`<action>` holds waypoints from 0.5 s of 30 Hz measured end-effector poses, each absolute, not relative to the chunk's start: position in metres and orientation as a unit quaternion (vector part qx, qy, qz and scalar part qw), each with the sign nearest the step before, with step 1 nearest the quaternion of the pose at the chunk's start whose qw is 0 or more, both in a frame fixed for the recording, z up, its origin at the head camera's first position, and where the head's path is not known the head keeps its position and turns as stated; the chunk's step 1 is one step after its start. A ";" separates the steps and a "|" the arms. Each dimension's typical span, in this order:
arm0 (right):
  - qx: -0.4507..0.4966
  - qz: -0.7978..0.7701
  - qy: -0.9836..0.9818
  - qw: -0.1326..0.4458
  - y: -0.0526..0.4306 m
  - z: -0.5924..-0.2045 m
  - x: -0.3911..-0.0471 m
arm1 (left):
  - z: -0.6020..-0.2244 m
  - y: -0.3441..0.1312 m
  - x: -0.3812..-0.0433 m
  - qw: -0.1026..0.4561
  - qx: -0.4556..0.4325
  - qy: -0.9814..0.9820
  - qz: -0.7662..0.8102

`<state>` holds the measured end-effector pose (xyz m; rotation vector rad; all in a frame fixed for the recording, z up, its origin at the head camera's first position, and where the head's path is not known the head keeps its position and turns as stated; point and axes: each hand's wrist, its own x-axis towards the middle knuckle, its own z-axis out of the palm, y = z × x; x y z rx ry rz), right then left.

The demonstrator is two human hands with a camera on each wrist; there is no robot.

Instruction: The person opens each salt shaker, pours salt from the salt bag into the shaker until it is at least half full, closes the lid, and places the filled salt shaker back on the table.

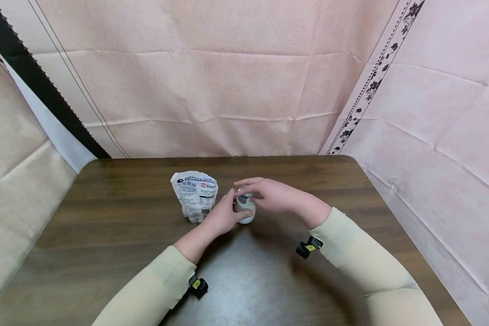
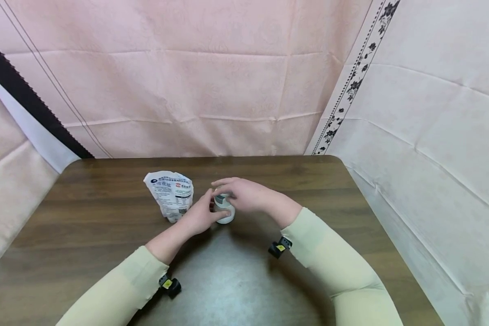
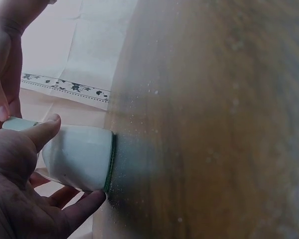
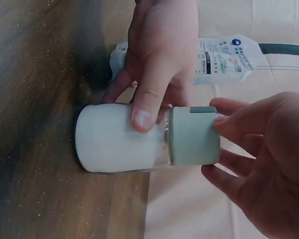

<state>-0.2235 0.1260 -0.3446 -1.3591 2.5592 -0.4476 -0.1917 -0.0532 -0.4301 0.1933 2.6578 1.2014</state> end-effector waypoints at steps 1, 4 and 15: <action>-0.464 -0.152 0.867 0.106 0.126 -0.345 -0.224 | -0.430 -0.053 -0.192 0.111 0.065 0.904 0.409; -0.466 -0.148 0.866 0.106 0.127 -0.347 -0.225 | -0.431 -0.053 -0.192 0.114 0.068 0.901 0.412; -0.482 -0.137 0.864 0.052 0.124 -0.351 -0.227 | -0.433 -0.053 -0.194 0.097 0.075 0.904 0.410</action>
